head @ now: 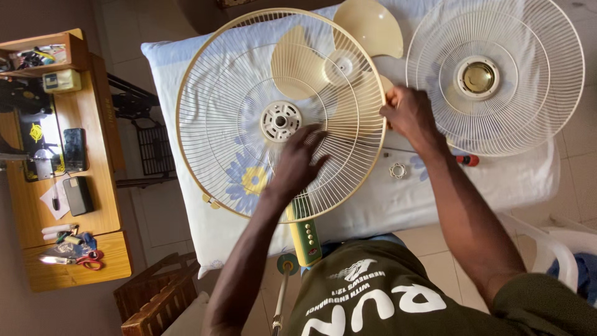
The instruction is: The person assembles a standing fan by attaching the front grille, fan blades, and rear grille to the fan motor. They use a screwdriver to secure the components and place the assembled fan on a bed.
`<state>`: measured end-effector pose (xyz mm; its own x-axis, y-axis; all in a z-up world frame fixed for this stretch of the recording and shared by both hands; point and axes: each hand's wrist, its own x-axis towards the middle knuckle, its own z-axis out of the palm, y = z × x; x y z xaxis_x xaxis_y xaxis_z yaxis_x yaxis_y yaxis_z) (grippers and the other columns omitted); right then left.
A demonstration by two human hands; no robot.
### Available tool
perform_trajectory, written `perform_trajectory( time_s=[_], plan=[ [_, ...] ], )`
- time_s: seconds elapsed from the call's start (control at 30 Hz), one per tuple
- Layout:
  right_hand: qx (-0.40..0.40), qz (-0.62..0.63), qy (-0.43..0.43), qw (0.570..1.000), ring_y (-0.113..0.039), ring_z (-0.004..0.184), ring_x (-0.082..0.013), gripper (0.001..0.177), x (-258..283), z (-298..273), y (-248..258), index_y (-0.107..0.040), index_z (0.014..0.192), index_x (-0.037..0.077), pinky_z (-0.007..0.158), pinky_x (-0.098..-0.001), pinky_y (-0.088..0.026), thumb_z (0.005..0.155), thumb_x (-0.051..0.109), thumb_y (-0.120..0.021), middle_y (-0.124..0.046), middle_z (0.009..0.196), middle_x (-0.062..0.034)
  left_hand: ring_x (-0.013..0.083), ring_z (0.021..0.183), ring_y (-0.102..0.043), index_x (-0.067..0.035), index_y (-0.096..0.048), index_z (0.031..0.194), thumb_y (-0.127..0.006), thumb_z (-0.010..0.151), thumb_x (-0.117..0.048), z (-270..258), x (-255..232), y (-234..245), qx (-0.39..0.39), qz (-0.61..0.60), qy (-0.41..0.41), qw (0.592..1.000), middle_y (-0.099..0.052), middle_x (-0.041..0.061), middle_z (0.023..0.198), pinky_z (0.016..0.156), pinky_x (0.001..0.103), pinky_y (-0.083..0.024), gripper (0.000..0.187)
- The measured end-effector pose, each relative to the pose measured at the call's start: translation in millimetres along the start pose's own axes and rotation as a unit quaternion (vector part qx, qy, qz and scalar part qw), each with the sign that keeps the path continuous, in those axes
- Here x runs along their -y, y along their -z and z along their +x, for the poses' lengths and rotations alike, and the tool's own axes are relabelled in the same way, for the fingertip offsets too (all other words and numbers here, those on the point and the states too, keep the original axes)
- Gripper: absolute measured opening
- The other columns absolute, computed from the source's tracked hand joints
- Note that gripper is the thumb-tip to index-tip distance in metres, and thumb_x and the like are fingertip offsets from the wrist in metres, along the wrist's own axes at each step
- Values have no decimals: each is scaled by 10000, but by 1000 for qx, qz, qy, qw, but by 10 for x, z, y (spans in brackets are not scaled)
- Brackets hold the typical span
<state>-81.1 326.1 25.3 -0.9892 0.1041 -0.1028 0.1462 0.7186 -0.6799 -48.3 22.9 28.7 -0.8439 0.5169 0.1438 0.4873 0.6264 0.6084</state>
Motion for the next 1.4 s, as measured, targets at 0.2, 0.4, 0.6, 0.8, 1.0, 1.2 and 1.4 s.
perform_trajectory(
  time_s=[0.2, 0.4, 0.6, 0.8, 1.0, 1.2, 1.4],
  plan=[
    [-26, -54, -5, 998, -728, 754, -350, 321, -124, -229, -205, -676, 931, -29, 711, -431, -575, 770, 204, -826, -734, 841, -199, 504, 1524, -70, -272, -358, 1558, -816, 793, -508, 343, -386, -563, 161, 107, 34, 980, -166, 139, 1673, 1192, 729, -94, 922],
    [-44, -97, -18, 994, -715, 774, -399, 346, -412, -116, -491, -657, 914, -50, 735, -457, -581, 755, 211, -817, -716, 825, -241, 526, 1524, -61, -281, -330, 1581, -844, 755, -505, 335, -369, -663, 180, 117, 55, 975, -145, 130, 1693, 1194, 738, -83, 998],
    [-81, -119, 35, 989, -704, 798, -424, 349, -456, -118, -546, -638, 988, -42, 770, -500, -568, 768, 159, -820, -711, 865, -232, 519, 1531, -71, -274, -327, 1575, -831, 781, -506, 286, -358, -689, 168, 124, 51, 977, -152, 137, 1692, 1201, 735, -90, 968],
    [-146, -133, 158, 967, -636, 985, -469, 524, 245, -442, -205, -606, 1186, -101, 802, -534, -540, 749, 64, -843, -638, 1119, -288, 423, 1418, -446, -119, -525, 1453, -796, 895, -383, -141, -291, -370, -11, -97, 93, 991, -518, 186, 1500, 1178, 546, -372, 674],
    [91, 51, 351, 931, -675, 1080, -363, 257, 926, -719, -897, -688, 1130, 9, 957, -438, -560, 890, 70, -756, -681, 1155, -191, 386, 1184, -570, 23, -584, 1221, -792, 810, 4, -1229, -492, 133, -482, 54, 202, 851, -617, 205, 1196, 1022, 517, -478, 460],
    [263, -107, 449, 847, -277, 1461, -476, 721, 1614, -682, -1665, -565, 1410, 112, 1166, -628, -287, 782, 312, -858, -372, 1567, -216, 228, 908, -606, 27, -530, 1141, -751, 846, 13, -1710, -48, -59, -516, -386, 416, 641, -579, 97, 1033, 719, 394, -595, 369],
    [302, -260, 376, 837, 13, 1514, -546, 927, 1698, -769, -1890, -443, 1541, 183, 1133, -810, -110, 741, 355, -880, -139, 1677, -227, 164, 708, -673, 21, -588, 1013, -695, 834, 25, -1944, 245, -226, -447, -468, 428, 631, -657, 105, 891, 600, 325, -643, 208]
  ],
)
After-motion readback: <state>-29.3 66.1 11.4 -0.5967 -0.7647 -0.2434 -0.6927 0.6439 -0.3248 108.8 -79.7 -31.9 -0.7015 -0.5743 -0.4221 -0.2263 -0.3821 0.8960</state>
